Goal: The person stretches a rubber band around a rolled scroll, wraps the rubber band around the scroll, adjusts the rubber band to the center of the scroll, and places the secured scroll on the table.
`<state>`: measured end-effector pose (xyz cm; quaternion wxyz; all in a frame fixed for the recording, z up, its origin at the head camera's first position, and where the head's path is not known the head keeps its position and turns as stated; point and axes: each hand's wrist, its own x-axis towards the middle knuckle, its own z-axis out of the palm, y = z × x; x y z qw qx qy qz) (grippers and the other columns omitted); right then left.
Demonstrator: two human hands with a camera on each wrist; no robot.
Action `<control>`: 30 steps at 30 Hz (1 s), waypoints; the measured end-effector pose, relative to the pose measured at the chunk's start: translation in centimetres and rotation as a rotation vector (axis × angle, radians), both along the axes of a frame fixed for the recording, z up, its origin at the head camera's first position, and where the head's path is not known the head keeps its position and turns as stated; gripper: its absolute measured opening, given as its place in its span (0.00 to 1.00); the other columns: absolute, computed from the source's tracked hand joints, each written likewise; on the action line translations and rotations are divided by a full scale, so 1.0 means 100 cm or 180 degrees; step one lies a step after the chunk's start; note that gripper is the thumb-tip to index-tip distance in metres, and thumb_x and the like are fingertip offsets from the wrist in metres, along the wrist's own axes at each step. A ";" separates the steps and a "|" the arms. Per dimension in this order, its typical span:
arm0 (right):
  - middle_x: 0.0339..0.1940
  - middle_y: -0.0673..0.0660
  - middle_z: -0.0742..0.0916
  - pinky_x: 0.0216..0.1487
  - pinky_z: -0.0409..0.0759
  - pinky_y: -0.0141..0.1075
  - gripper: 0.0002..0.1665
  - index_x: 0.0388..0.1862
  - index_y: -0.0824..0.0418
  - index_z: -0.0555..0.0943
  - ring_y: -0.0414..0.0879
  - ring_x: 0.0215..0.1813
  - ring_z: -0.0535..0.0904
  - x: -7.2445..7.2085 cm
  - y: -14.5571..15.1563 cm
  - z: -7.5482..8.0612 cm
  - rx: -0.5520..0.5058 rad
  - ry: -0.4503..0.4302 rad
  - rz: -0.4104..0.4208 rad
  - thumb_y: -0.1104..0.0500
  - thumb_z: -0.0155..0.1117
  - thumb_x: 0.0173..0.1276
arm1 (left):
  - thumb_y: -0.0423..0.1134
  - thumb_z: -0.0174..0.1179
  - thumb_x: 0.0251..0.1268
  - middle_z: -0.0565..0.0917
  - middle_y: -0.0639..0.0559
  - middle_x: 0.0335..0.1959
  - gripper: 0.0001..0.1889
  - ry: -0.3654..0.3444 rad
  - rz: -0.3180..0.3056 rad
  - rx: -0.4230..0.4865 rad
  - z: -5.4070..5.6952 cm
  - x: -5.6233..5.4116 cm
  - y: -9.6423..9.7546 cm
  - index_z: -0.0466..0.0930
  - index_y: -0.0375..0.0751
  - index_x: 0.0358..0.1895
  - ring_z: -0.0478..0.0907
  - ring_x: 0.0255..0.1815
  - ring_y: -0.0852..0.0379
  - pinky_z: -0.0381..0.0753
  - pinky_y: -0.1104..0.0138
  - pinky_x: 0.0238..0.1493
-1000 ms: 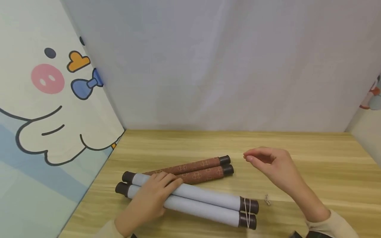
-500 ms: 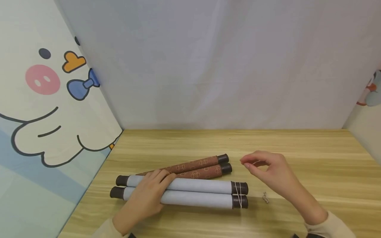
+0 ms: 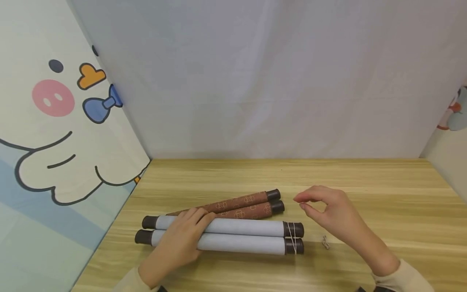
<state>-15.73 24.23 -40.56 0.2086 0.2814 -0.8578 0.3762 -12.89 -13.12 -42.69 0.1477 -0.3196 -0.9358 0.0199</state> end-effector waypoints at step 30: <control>0.45 0.46 0.79 0.48 0.73 0.23 0.21 0.34 0.44 0.80 0.38 0.49 0.74 0.004 -0.017 -0.036 0.0581 0.0645 0.1106 0.65 0.77 0.48 | 0.44 0.82 0.33 0.79 0.56 0.50 0.45 -0.0113 -0.0076 -0.0204 0.008 0.004 -0.008 0.72 0.49 0.63 0.75 0.48 0.55 0.79 0.59 0.45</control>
